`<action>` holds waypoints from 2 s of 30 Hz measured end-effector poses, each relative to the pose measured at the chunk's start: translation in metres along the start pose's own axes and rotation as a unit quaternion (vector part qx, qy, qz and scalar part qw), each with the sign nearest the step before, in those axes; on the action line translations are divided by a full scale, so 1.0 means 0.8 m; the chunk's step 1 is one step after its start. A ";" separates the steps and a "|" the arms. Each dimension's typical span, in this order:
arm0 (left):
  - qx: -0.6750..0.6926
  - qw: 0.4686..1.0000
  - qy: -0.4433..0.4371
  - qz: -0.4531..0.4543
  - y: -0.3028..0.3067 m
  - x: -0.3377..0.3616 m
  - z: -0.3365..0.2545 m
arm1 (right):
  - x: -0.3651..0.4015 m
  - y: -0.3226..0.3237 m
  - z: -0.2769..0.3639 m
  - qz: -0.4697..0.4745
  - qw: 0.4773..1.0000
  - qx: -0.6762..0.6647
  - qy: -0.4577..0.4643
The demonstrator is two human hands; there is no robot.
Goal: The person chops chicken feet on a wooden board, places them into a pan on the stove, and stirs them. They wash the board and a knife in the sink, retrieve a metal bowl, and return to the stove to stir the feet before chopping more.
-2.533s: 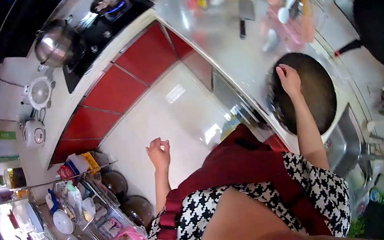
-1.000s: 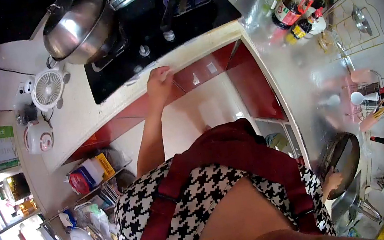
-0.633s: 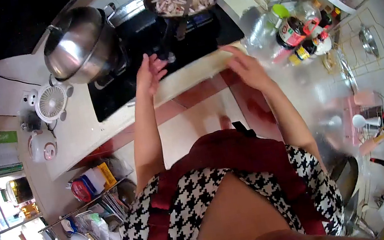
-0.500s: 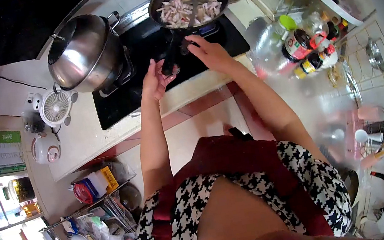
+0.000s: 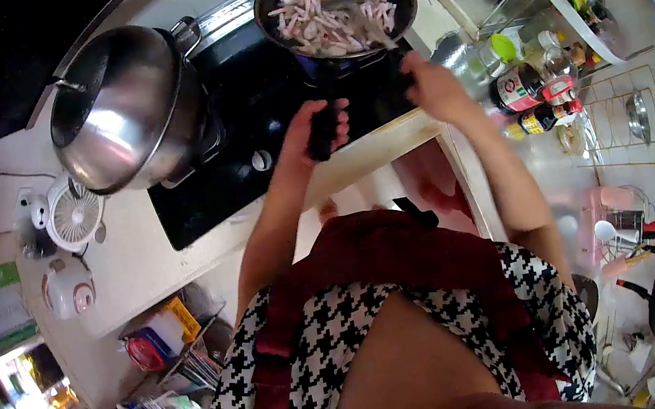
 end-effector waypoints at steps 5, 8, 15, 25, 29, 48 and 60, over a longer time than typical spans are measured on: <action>0.063 0.997 0.002 0.053 -0.008 -0.013 0.019 | 0.034 0.113 0.040 -0.002 0.984 0.158 -0.083; 0.028 1.000 -0.001 0.015 -0.016 -0.013 0.022 | 0.062 0.161 0.091 0.005 0.978 0.196 -0.071; 0.075 0.997 0.010 -0.032 -0.031 -0.009 0.018 | 0.053 0.110 0.119 0.132 0.951 0.242 -0.137; 0.063 0.998 0.018 -0.023 -0.022 -0.001 0.005 | 0.016 0.082 0.096 -0.059 0.968 0.212 -0.122; 0.045 0.998 0.022 -0.023 -0.016 0.006 0.002 | -0.029 0.054 0.087 -0.028 0.965 0.234 -0.114; 0.031 0.998 0.049 -0.013 -0.009 0.006 -0.001 | 0.037 0.048 0.075 0.080 0.938 0.324 -0.095; 0.038 0.999 0.038 -0.007 -0.010 0.012 -0.007 | -0.019 0.026 0.066 -0.007 0.955 0.274 -0.116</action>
Point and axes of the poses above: each hand's wrist, its own x-axis away from the middle knuckle, its own y-axis out of the back of the hand, z = x × y, the point moved 2 cm from there along -x, towards the middle knuckle, and after that the axes turned 8 degrees about y, right-handed, at the moved point
